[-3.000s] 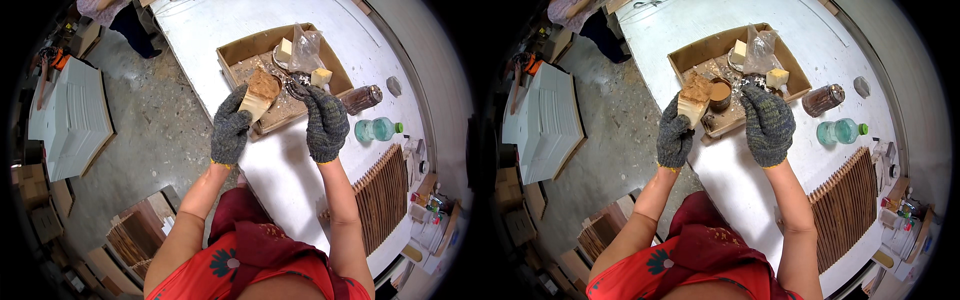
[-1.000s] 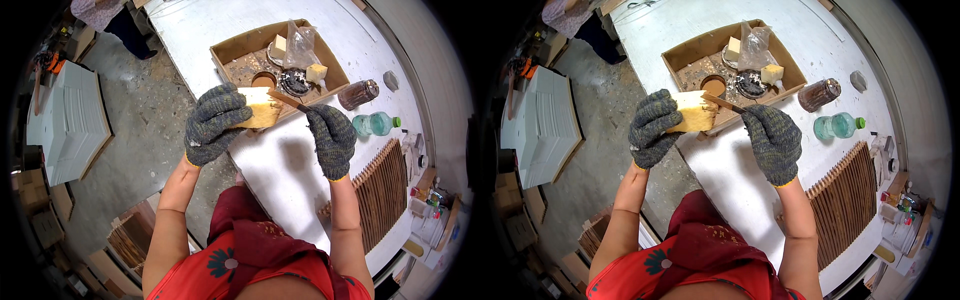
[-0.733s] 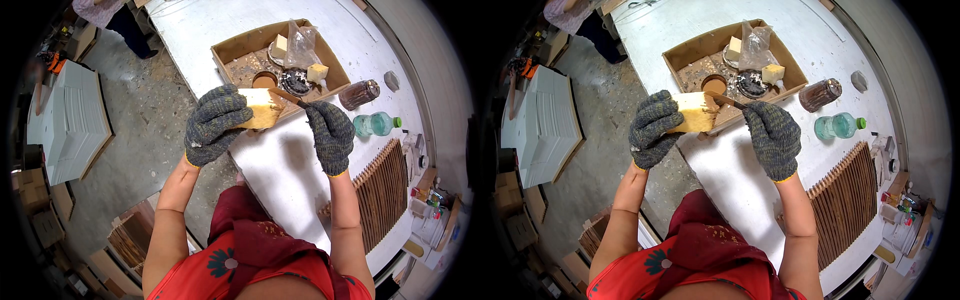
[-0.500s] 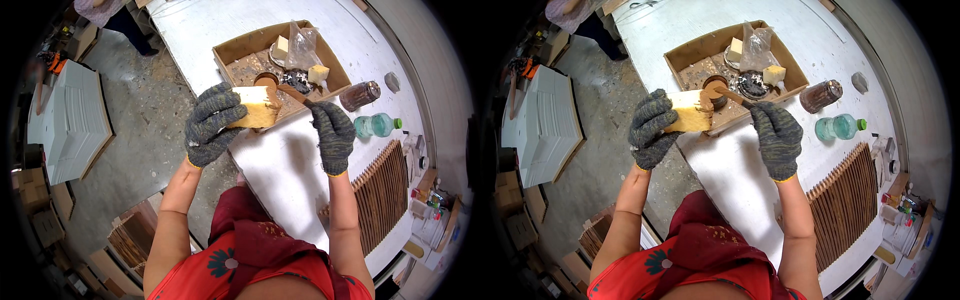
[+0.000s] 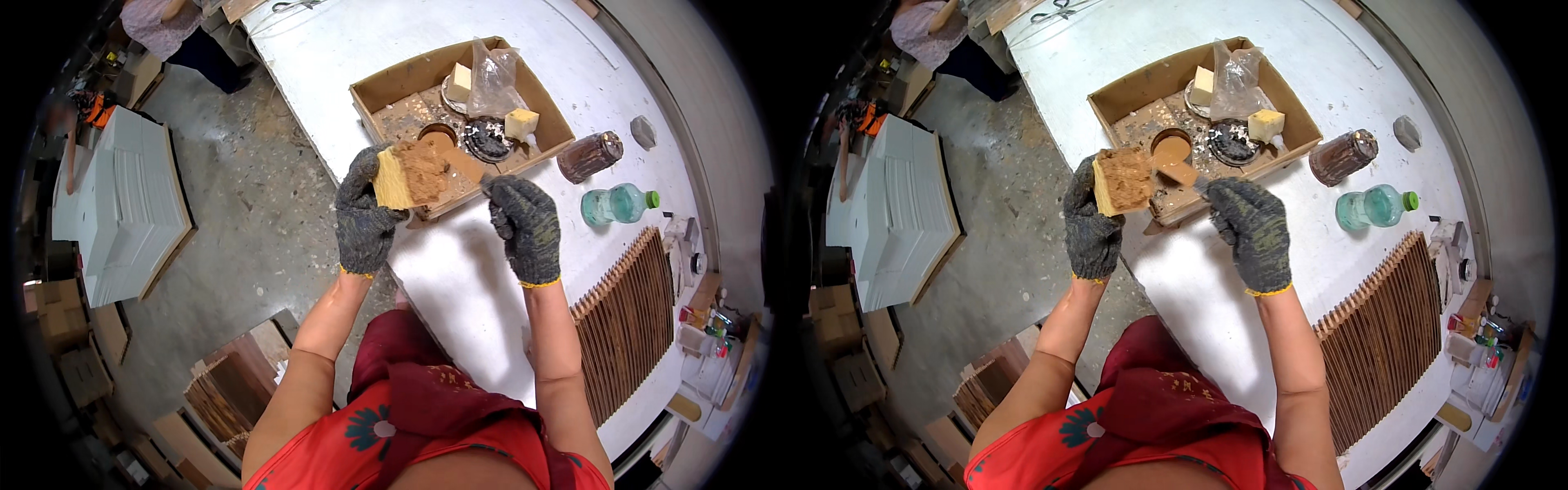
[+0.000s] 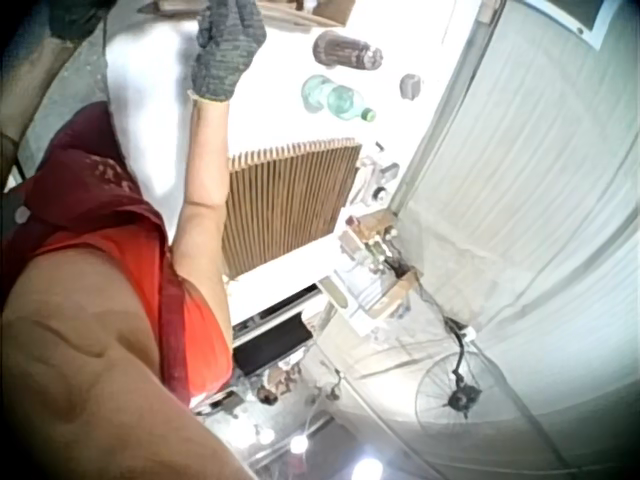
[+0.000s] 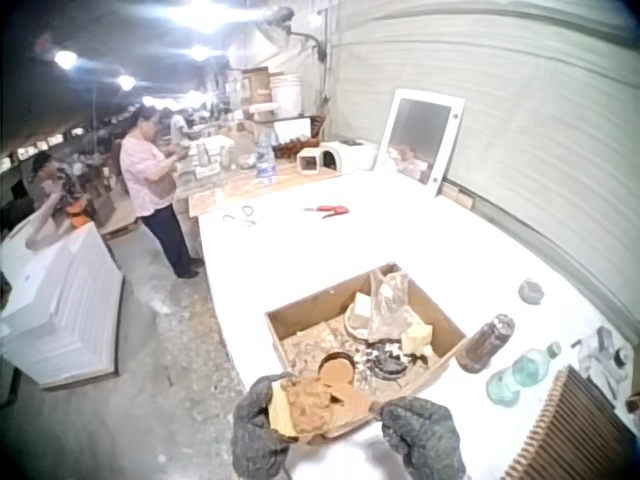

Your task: The person wipes a rectangular panel of wooden slats with a cloth, then applies a substance to a wooden block using a small applicator and wipes the panel again with the block.

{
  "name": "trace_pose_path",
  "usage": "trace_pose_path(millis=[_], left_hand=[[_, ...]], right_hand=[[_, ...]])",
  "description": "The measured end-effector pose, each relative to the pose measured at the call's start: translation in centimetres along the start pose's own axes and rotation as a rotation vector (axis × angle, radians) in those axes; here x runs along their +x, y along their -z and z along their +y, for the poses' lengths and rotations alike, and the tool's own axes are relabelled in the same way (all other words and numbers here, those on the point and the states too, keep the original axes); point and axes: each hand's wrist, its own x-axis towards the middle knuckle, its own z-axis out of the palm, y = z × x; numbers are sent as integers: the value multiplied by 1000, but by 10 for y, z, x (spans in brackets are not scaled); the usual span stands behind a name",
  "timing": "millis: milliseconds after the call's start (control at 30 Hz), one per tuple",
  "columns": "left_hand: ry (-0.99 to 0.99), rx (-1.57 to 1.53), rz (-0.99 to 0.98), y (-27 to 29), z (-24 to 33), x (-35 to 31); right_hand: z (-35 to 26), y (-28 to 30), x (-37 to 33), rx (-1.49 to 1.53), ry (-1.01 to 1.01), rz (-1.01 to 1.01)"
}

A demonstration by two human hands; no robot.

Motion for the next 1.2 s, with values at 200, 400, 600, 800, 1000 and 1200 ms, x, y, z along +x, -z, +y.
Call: trace_pose_path(millis=[200, 400, 600, 800, 1000, 1200], left_hand=[[84, -89, 52, 0, -5, -3], [191, -116, 8, -11, 7, -4], [282, -246, -17, -17, 17, -12], [405, -427, -12, -7, 5, -14], [388, -315, -55, -3, 8, -12], [371, -258, -76, 1, 12, -15]], right_hand=[[-27, -13, 0, 447, -194, -53], [-18, 8, 16, 239, -215, 31], [-39, -5, 13, 300, -187, -89], [-13, 12, 23, 103, -95, -89], [-27, 2, 13, 131, -19, -99], [-19, 7, 20, 228, -315, -109]])
